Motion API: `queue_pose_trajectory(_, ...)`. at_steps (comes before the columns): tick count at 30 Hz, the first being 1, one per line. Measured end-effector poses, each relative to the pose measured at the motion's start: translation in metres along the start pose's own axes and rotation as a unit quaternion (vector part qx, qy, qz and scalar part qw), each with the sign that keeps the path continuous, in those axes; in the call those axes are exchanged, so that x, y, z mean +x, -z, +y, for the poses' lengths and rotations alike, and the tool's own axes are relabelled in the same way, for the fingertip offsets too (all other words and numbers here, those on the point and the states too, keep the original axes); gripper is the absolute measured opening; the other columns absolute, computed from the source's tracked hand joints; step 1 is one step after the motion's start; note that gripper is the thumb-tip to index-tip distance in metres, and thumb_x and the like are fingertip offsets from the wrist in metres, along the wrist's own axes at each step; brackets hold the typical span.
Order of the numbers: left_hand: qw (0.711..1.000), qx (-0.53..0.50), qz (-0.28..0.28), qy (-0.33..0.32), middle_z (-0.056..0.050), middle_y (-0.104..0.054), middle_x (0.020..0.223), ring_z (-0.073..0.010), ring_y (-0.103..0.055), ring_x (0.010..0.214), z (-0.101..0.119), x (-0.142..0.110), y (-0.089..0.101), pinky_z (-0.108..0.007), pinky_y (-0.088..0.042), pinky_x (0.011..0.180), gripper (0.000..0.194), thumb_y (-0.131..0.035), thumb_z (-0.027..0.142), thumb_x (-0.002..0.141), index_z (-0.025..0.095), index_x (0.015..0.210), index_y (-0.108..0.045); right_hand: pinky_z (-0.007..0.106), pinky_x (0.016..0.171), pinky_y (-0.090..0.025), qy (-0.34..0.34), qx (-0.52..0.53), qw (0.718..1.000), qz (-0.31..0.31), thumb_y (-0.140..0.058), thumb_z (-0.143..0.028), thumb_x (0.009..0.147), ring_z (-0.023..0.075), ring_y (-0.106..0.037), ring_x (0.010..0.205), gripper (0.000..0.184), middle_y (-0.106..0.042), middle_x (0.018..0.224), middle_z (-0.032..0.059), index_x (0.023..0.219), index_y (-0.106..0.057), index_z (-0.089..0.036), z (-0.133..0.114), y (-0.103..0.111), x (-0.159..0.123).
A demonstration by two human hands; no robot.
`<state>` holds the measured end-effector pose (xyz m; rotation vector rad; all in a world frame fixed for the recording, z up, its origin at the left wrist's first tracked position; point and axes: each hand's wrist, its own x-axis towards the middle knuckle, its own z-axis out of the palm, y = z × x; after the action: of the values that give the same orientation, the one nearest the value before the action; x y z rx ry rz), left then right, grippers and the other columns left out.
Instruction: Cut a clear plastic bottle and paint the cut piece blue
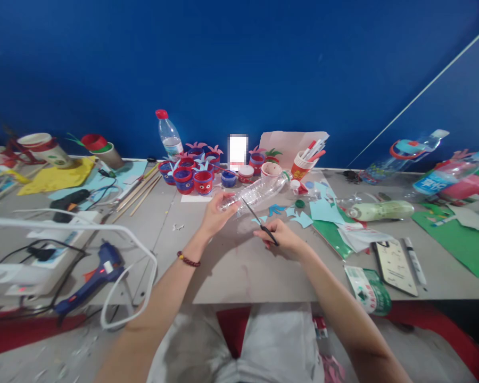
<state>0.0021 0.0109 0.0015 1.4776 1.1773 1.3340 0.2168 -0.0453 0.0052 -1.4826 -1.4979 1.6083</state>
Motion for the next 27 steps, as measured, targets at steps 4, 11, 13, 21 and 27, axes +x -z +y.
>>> queue_pose_trajectory(4,0.999,0.042,0.003,-0.027,-0.005,-0.070,0.094,-0.0192,-0.066,0.088,0.002,-0.004,-0.001,-0.028,-0.055,0.069,0.034,-0.075,0.045,0.071,0.020,0.093,-0.066,0.020,0.031,-0.027,-0.004,0.013,1.000,0.000,-0.080,-0.059,0.067,0.0058,-0.038,0.032,0.054,-0.046,0.039,-0.0037,0.047,-0.051,-0.017,-0.001,-0.001,-0.001)
queue_pose_trajectory(11,0.996,0.073,0.009,-0.039,-0.006,-0.072,0.095,-0.0206,-0.068,0.087,0.001,-0.007,-0.004,-0.032,-0.055,0.075,0.038,-0.074,0.047,0.071,0.019,0.097,-0.066,0.019,0.031,-0.027,0.001,0.013,1.000,0.009,-0.080,-0.059,0.064,0.0054,-0.037,0.032,0.055,-0.045,0.039,-0.0039,0.045,-0.050,-0.018,-0.005,-0.002,-0.002)
queue_pose_trajectory(13,0.996,0.079,0.017,-0.036,-0.007,-0.072,0.097,-0.0213,-0.068,0.089,0.003,-0.008,-0.005,-0.032,-0.055,0.075,0.039,-0.074,0.047,0.071,0.019,0.097,-0.066,0.019,0.031,-0.026,-0.003,0.012,1.000,0.011,-0.080,-0.059,0.065,0.0053,-0.037,0.031,0.055,-0.045,0.039,-0.0039,0.046,-0.049,-0.018,-0.005,-0.002,-0.003)
queue_pose_trajectory(21,0.996,0.081,0.027,-0.037,-0.007,-0.073,0.100,-0.0215,-0.069,0.090,0.005,-0.011,-0.006,-0.031,-0.056,0.071,0.037,-0.074,0.044,0.072,0.020,0.098,-0.066,0.021,0.032,-0.027,0.003,-0.020,1.000,0.013,-0.078,-0.064,0.064,0.0060,-0.037,0.033,0.058,-0.043,0.038,-0.0036,0.044,-0.049,-0.018,0.001,0.002,0.002)
queue_pose_trajectory(27,0.996,0.073,0.033,-0.028,-0.008,-0.073,0.104,-0.0222,-0.069,0.093,0.005,-0.010,-0.006,-0.030,-0.055,0.070,0.038,-0.074,0.044,0.071,0.020,0.100,-0.066,0.021,0.035,-0.027,0.032,-0.031,0.999,0.004,-0.074,-0.066,0.068,0.0064,-0.038,0.035,0.058,-0.043,0.039,-0.0030,0.044,-0.050,-0.018,0.008,0.003,0.006)
